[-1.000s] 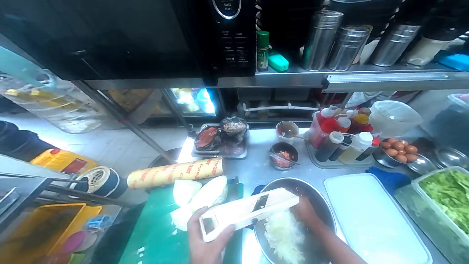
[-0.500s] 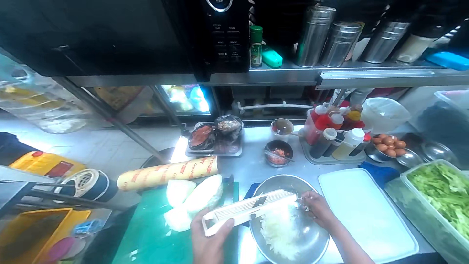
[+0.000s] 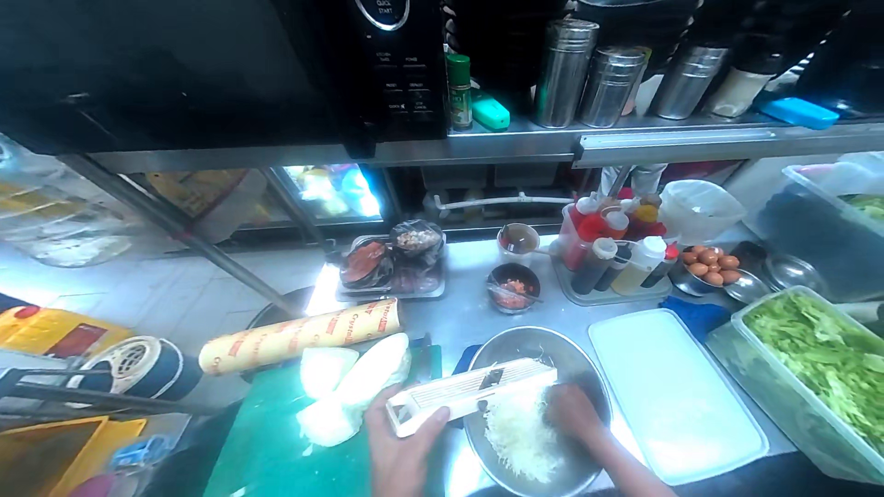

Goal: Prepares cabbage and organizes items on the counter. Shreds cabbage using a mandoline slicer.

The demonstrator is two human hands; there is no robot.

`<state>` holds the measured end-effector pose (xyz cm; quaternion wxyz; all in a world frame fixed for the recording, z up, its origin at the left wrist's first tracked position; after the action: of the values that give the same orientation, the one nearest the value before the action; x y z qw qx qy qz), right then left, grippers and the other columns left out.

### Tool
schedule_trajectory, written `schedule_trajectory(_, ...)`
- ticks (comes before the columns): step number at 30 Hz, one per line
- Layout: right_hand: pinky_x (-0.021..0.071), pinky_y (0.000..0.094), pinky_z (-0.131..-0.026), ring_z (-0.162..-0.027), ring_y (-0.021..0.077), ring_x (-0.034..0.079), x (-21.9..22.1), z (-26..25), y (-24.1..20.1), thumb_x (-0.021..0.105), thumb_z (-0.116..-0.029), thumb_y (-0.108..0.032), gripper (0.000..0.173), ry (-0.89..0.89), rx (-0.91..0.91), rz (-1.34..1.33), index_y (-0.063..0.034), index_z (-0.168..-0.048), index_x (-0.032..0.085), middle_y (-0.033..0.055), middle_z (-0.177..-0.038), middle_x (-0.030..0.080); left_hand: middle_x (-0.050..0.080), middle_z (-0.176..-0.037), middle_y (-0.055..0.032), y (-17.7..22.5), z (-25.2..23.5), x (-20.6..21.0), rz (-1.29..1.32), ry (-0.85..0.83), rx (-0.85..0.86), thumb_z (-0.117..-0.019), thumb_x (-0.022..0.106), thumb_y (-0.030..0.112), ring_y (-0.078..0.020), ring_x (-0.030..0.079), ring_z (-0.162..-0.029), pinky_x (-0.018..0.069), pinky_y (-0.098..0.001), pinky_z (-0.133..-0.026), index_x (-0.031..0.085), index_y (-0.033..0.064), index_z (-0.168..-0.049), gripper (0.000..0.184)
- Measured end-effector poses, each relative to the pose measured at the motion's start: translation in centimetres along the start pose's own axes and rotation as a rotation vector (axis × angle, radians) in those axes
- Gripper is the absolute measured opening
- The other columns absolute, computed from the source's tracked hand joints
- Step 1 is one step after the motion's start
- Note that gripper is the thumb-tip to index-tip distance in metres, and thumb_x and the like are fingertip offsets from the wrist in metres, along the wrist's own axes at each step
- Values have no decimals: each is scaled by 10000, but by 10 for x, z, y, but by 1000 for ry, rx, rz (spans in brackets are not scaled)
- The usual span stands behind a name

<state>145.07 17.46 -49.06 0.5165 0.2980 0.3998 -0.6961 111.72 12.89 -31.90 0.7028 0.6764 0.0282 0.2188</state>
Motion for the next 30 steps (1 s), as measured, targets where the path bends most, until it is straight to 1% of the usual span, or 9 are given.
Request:
schedule_trajectory(4,567,573,-867,-998,309,706,-17,6,5,616,-892,-354,270,15,-45,9,-110,-904,730,113,-982,736,601,-1289,-196,-2,-2,-3,-17,1,5,-679,927,100,-333,658,-1112,629,-480,-855,350,68,-1452,965)
schedule_trajectory(10,572,578,-905,-1089,332,682,8,-3,0,644,-907,-330,272,-4,-54,38,-103,-1031,725,136,-1129,708,612,-1253,-201,-2,-1,0,-6,5,-22,-658,930,87,-329,672,-1077,637,-466,-823,350,63,-1443,976)
schedule_trajectory(14,553,582,-936,-1102,340,679,6,-3,-2,599,-939,-305,263,-48,-108,41,-91,-1022,727,146,-1108,719,614,-1257,-202,1,0,1,-8,-5,-42,-660,923,74,-327,671,-1085,637,-465,-820,345,68,-1450,979)
schedule_trajectory(16,554,604,-896,-1028,341,699,-8,-1,-1,606,-924,-341,280,-36,-120,-28,-95,-959,734,144,-1021,734,610,-1273,-194,1,-1,0,-21,-9,-32,-663,924,85,-323,666,-1099,635,-464,-832,348,65,-1451,976)
schedule_trajectory(19,557,591,-896,-996,304,704,-35,1,7,648,-896,-401,313,8,-59,-154,-124,-1003,748,111,-1007,737,611,-1289,-195,1,-3,-5,-10,-12,-6,-673,925,92,-335,663,-1116,632,-477,-847,353,62,-1446,962)
schedule_trajectory(22,568,576,-848,-954,282,711,-43,-1,14,614,-915,-391,275,21,-50,-97,-156,-968,746,80,-962,740,609,-1291,-197,-1,-6,-9,6,-6,16,-668,926,88,-338,666,-1104,633,-479,-847,354,58,-1443,964)
schedule_trajectory(25,559,582,-910,-1030,293,704,-36,4,8,644,-910,-352,239,-32,-69,-20,-170,-993,775,84,-1039,749,611,-1292,-195,-3,-6,-8,9,-3,12,-664,925,79,-334,663,-1113,631,-472,-851,353,58,-1440,964)
schedule_trajectory(27,566,569,-907,-1025,292,707,-23,5,2,660,-885,-335,222,7,-78,15,-170,-979,776,83,-1026,752,608,-1294,-197,-2,-5,-7,13,-5,2,-670,921,75,-336,660,-1118,629,-469,-853,349,58,-1442,961)
schedule_trajectory(30,569,560,-918,-1068,306,696,2,3,-2,632,-917,-310,222,53,-56,40,-158,-1020,755,98,-1086,738,612,-1261,-204,-2,-2,-5,33,-5,-12,-669,917,63,-336,666,-1094,632,-469,-841,355,57,-1435,951)
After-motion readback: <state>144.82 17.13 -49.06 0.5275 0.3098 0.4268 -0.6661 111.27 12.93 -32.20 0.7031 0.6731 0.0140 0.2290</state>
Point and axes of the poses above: each hand's wrist, its own z-axis away from the middle knuckle, its own x-axis out of the palm, y = z × x, the point moved 2 cm from there along -z, towards the middle knuckle
